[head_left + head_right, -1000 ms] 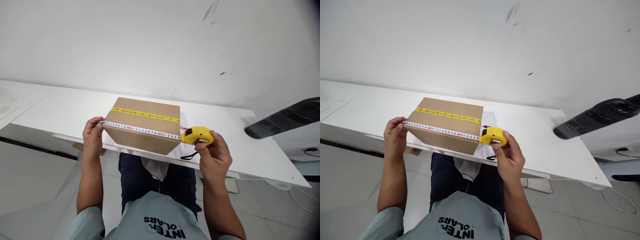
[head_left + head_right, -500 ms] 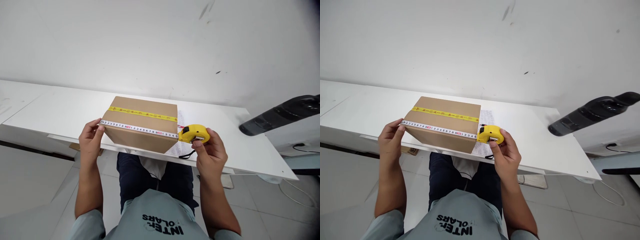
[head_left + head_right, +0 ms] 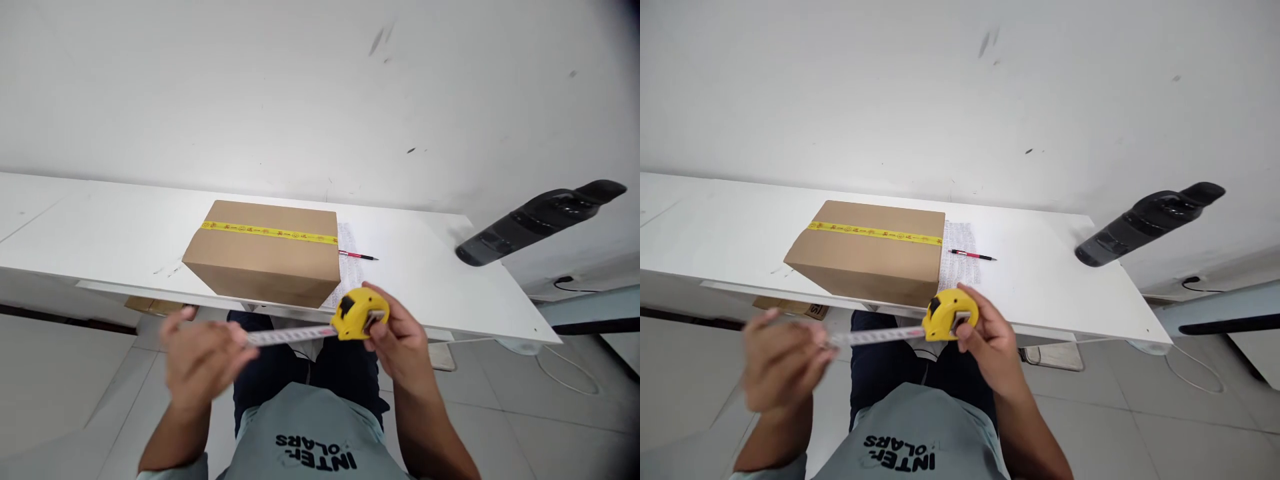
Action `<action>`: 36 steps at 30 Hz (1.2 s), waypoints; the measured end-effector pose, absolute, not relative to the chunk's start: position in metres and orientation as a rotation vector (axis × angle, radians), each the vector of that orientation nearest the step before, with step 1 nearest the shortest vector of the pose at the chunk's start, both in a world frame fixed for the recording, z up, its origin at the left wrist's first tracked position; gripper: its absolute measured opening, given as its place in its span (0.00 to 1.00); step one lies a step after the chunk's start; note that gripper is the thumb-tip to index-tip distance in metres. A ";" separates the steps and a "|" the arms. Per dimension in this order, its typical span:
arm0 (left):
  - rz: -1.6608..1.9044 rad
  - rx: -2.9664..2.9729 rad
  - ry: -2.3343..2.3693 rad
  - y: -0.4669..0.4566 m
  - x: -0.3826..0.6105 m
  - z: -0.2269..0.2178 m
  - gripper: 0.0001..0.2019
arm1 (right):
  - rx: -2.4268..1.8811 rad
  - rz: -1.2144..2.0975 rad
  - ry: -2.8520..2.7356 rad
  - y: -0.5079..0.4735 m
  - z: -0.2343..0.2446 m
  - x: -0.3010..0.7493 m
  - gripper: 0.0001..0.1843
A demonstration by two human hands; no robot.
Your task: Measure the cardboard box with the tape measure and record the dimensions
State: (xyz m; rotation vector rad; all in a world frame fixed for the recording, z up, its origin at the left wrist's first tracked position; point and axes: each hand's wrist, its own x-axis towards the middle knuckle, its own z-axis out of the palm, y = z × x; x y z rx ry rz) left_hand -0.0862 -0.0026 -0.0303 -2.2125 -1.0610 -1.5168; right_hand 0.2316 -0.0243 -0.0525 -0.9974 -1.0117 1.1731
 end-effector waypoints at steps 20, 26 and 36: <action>-1.920 -1.873 -2.269 0.055 -0.107 -0.124 0.28 | -0.980 1.719 -0.945 -0.009 -0.121 0.210 0.49; -1.873 -1.706 -2.226 0.096 -0.132 -0.059 0.31 | -0.780 1.889 -1.201 -0.014 -0.087 0.201 0.30; -1.156 -2.610 -2.229 0.187 -0.091 0.039 0.27 | -0.704 2.081 -1.412 -0.014 -0.056 0.137 0.33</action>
